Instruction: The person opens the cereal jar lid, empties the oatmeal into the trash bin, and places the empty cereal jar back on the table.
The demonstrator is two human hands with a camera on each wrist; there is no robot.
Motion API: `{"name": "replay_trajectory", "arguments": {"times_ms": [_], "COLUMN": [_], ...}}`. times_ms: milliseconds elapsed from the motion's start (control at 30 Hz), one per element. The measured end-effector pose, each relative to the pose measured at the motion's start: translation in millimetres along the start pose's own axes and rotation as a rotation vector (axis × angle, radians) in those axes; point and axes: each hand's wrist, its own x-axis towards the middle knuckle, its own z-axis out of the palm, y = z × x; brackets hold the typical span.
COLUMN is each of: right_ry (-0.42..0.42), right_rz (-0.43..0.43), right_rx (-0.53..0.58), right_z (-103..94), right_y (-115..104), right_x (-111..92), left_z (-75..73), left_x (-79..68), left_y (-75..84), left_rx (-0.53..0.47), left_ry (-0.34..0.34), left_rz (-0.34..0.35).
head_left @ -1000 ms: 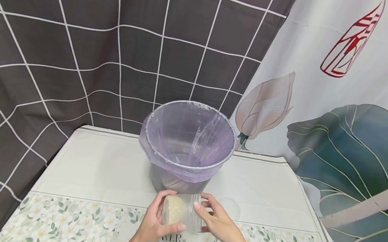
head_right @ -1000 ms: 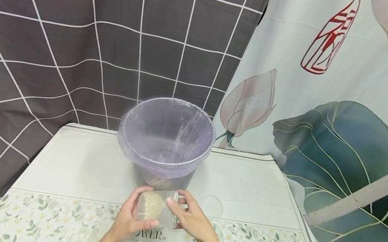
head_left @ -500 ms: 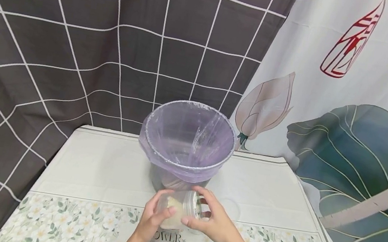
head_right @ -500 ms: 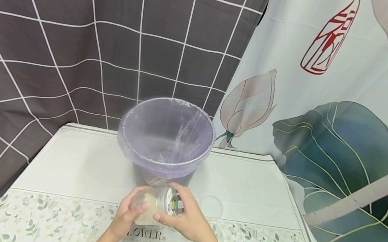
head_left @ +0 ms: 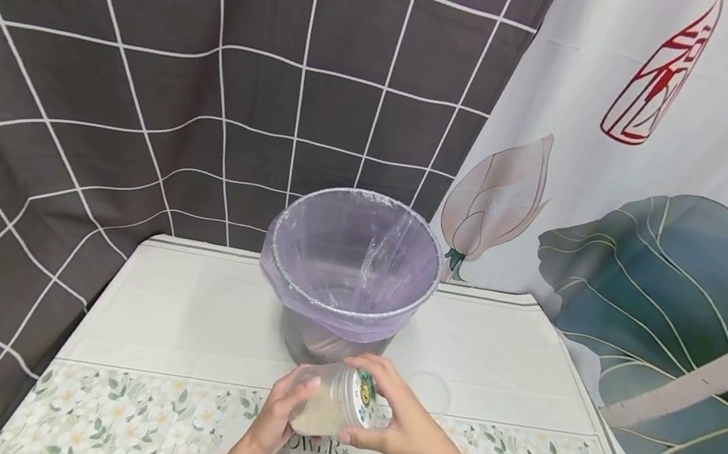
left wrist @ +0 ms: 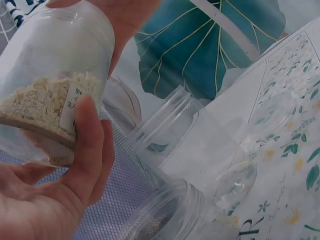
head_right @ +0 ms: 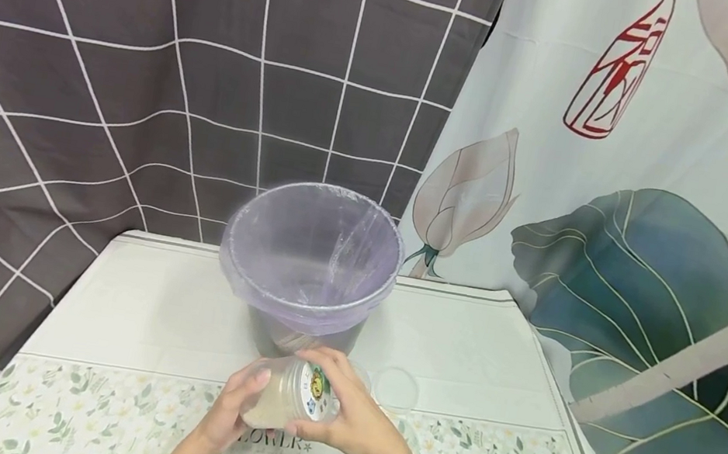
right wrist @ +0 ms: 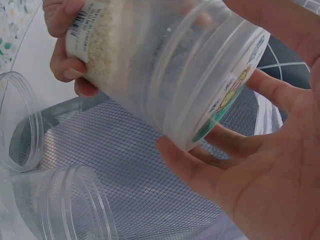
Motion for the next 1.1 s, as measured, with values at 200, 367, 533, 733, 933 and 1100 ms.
{"name": "replay_trajectory", "arguments": {"times_ms": [200, 367, 533, 733, 933, 1100], "right_ry": [-0.04, -0.068, -0.091, -0.12, -0.126, -0.127], "right_rz": [0.111, 0.155, 0.146, 0.121, 0.093, 0.016], "right_rx": [0.091, 0.124, 0.142, 0.114, 0.096, 0.086], "right_z": [-6.1, -1.5, 0.1, -0.4, -0.1, 1.2], "right_y": [-13.7, 0.8, 7.2, 5.9, 5.5, 7.3], "right_x": [0.8, -3.9, -6.2, -7.1, -7.6, -6.4], "left_z": [-3.7, -7.6, -14.9, -23.8, -26.2, -24.7], "left_x": [-3.0, -4.7, -4.9, -3.1, -0.9, -1.4], "left_y": [-2.0, -1.4, -1.7, -0.8, 1.9, 8.6], "left_rx": [-0.004, -0.028, 0.044, 0.26, 0.394, 0.483], "left_ry": [-0.054, -0.131, -0.187, -0.252, -0.286, -0.289], "left_rz": [0.031, 0.048, 0.066, 0.16, 0.192, 0.173]}}
